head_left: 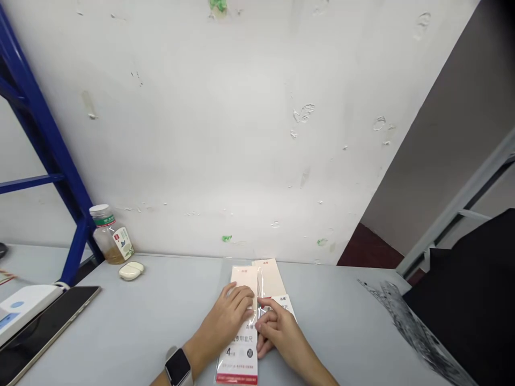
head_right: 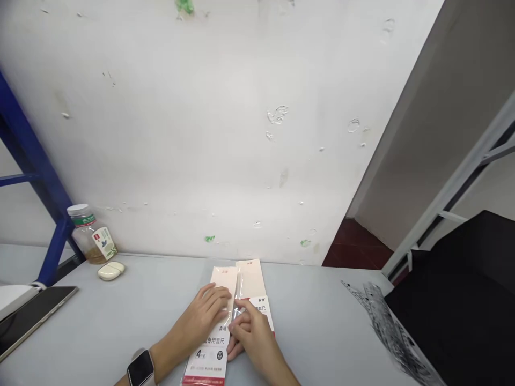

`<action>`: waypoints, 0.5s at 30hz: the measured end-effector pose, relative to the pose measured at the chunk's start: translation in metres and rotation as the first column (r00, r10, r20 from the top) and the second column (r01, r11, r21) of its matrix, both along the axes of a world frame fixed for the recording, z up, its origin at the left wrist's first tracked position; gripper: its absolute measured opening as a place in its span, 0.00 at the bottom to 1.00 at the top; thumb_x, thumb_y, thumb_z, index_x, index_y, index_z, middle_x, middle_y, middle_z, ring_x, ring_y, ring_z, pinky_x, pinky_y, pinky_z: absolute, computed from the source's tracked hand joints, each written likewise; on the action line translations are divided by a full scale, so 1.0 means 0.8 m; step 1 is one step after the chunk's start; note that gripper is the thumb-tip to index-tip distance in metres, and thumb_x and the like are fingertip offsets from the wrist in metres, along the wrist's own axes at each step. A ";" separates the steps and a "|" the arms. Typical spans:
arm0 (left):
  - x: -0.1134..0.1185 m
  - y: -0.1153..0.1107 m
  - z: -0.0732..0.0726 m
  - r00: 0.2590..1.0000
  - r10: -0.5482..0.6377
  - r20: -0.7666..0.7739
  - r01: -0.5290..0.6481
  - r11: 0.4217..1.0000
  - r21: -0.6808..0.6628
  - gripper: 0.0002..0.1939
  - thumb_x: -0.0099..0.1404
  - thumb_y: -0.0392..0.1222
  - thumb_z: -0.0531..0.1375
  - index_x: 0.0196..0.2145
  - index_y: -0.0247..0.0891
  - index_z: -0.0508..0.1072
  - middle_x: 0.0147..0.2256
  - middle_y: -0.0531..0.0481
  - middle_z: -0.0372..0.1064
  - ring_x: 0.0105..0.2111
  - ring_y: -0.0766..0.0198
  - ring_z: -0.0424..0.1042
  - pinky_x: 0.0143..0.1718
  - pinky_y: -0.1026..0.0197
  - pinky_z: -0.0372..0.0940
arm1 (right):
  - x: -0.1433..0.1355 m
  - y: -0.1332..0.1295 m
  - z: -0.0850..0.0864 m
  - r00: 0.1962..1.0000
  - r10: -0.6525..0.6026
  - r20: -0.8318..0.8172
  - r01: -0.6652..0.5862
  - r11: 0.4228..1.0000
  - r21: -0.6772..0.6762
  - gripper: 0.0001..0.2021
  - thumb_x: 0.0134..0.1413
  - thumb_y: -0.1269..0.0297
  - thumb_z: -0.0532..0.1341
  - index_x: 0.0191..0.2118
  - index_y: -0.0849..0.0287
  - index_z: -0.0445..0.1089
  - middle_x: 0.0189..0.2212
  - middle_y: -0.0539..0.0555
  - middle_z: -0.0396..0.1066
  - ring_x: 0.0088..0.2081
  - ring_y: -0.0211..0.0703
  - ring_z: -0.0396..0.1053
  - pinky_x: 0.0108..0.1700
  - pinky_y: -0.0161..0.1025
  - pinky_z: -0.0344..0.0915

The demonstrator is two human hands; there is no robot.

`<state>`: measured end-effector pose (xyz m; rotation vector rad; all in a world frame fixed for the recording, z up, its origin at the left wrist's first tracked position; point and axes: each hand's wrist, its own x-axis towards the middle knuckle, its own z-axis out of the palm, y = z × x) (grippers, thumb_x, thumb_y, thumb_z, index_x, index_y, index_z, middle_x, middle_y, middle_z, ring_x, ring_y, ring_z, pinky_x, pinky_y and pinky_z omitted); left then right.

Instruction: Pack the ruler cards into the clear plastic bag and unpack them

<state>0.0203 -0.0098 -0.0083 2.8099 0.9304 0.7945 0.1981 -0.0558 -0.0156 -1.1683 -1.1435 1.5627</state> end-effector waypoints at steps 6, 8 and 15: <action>0.001 0.000 0.003 1.000 0.022 0.019 -0.023 0.999 0.023 0.08 0.71 0.33 0.50 0.40 0.41 0.66 0.46 0.48 0.71 0.51 0.58 0.69 0.59 0.44 0.58 | -0.003 0.002 -0.003 0.999 -0.011 -0.043 0.011 1.000 -0.002 0.32 0.42 0.43 0.68 0.50 0.55 0.62 0.24 0.43 0.66 0.21 0.40 0.72 0.23 0.39 0.72; 0.000 -0.001 0.004 1.000 0.023 0.017 -0.023 1.000 0.009 0.08 0.71 0.34 0.50 0.40 0.42 0.67 0.45 0.48 0.71 0.51 0.58 0.68 0.59 0.43 0.57 | -0.004 0.004 -0.006 0.999 -0.019 -0.046 0.019 1.000 -0.002 0.34 0.40 0.43 0.69 0.49 0.56 0.62 0.24 0.43 0.67 0.20 0.40 0.71 0.22 0.38 0.71; -0.010 0.004 0.000 0.922 0.266 0.282 -0.212 0.955 -0.208 0.06 0.70 0.42 0.52 0.43 0.43 0.67 0.54 0.44 0.63 0.56 0.52 0.61 0.56 0.42 0.60 | 0.001 0.006 0.005 0.996 -0.071 -0.053 0.072 0.997 0.017 0.32 0.37 0.44 0.70 0.46 0.56 0.62 0.22 0.42 0.66 0.17 0.36 0.68 0.21 0.36 0.68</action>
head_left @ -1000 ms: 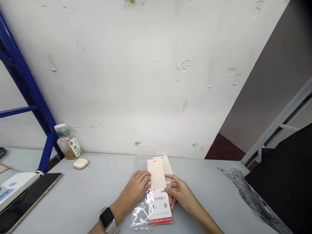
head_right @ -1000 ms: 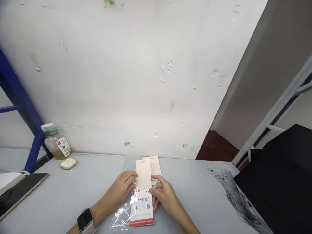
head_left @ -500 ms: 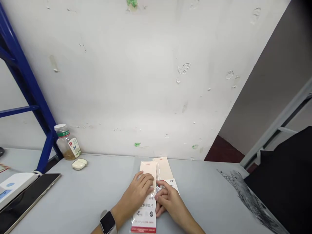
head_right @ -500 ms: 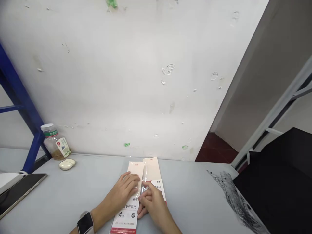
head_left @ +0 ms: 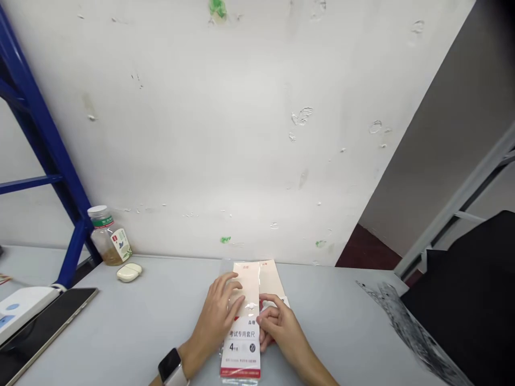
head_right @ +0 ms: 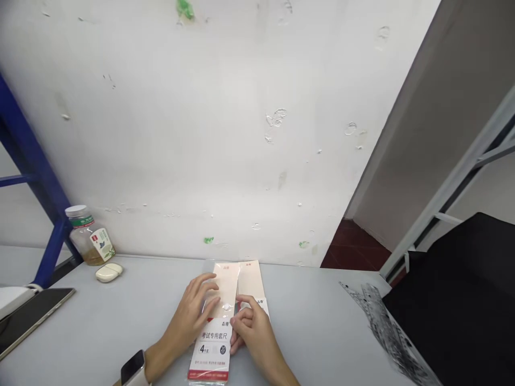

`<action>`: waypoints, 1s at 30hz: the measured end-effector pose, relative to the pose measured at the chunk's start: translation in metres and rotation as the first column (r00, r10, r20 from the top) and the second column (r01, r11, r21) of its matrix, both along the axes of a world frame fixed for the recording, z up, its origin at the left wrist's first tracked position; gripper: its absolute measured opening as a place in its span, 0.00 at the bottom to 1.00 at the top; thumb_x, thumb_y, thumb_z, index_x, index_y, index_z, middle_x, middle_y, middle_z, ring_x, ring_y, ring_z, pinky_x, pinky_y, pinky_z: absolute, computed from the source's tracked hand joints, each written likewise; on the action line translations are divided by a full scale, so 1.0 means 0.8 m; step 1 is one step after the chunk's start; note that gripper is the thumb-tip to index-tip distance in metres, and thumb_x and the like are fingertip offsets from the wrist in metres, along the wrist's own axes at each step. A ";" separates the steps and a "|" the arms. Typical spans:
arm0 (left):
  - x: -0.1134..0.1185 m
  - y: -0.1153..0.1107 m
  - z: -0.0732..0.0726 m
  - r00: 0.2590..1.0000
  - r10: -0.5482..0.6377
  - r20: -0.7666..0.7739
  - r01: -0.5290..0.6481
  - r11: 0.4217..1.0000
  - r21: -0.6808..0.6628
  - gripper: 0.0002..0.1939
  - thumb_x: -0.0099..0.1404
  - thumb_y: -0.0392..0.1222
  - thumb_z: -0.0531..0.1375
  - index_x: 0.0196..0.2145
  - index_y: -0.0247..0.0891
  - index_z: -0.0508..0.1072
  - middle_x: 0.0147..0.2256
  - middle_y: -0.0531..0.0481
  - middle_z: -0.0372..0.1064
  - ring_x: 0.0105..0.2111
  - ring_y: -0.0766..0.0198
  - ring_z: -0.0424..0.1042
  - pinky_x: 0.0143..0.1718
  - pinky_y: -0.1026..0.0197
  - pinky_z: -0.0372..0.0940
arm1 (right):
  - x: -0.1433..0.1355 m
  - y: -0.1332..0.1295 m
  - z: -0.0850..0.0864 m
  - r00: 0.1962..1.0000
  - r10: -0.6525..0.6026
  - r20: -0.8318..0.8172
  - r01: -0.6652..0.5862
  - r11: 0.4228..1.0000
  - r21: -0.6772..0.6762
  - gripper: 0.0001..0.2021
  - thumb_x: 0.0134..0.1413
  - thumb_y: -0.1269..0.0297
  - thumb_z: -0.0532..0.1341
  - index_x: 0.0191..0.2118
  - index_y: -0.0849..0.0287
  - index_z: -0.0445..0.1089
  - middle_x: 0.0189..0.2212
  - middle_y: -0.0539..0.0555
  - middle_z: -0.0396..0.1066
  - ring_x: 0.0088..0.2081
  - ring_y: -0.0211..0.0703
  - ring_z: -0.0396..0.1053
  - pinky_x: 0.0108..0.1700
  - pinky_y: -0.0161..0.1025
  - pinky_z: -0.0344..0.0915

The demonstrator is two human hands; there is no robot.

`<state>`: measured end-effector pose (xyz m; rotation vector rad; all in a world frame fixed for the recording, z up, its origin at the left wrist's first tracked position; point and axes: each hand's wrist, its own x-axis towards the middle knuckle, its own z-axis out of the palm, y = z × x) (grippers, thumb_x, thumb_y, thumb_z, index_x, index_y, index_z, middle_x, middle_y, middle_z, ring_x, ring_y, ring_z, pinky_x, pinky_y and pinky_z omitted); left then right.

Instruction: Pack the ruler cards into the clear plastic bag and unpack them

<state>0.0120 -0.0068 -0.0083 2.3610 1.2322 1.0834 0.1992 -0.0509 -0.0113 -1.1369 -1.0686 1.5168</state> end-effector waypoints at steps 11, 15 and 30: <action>-0.043 0.035 -0.002 0.859 0.222 0.461 0.081 0.831 -0.551 0.14 0.62 0.49 0.57 0.43 0.42 0.64 0.22 0.59 0.62 0.22 0.62 0.70 0.25 0.61 0.67 | 0.025 0.000 0.007 0.981 -0.005 0.193 -0.014 0.995 0.097 0.21 0.50 0.44 0.63 0.42 0.55 0.70 0.33 0.52 0.71 0.28 0.42 0.71 0.33 0.42 0.70; -0.089 0.056 -0.006 0.930 0.316 0.188 -0.234 0.903 -0.359 0.15 0.61 0.46 0.53 0.45 0.41 0.65 0.29 0.54 0.66 0.28 0.59 0.72 0.30 0.57 0.68 | 0.058 0.009 0.000 0.863 -0.208 0.460 0.085 0.958 0.274 0.16 0.54 0.49 0.60 0.42 0.53 0.73 0.44 0.55 0.71 0.35 0.45 0.70 0.41 0.44 0.69; -0.100 0.051 -0.043 0.863 0.132 -0.488 -0.164 0.986 -0.024 0.34 0.68 0.62 0.49 0.66 0.43 0.55 0.67 0.44 0.49 0.66 0.50 0.50 0.64 0.45 0.47 | 0.087 0.007 0.000 0.609 0.002 0.793 -0.085 0.994 0.063 0.31 0.47 0.49 0.64 0.59 0.46 0.62 0.70 0.50 0.39 0.68 0.56 0.42 0.64 0.52 0.51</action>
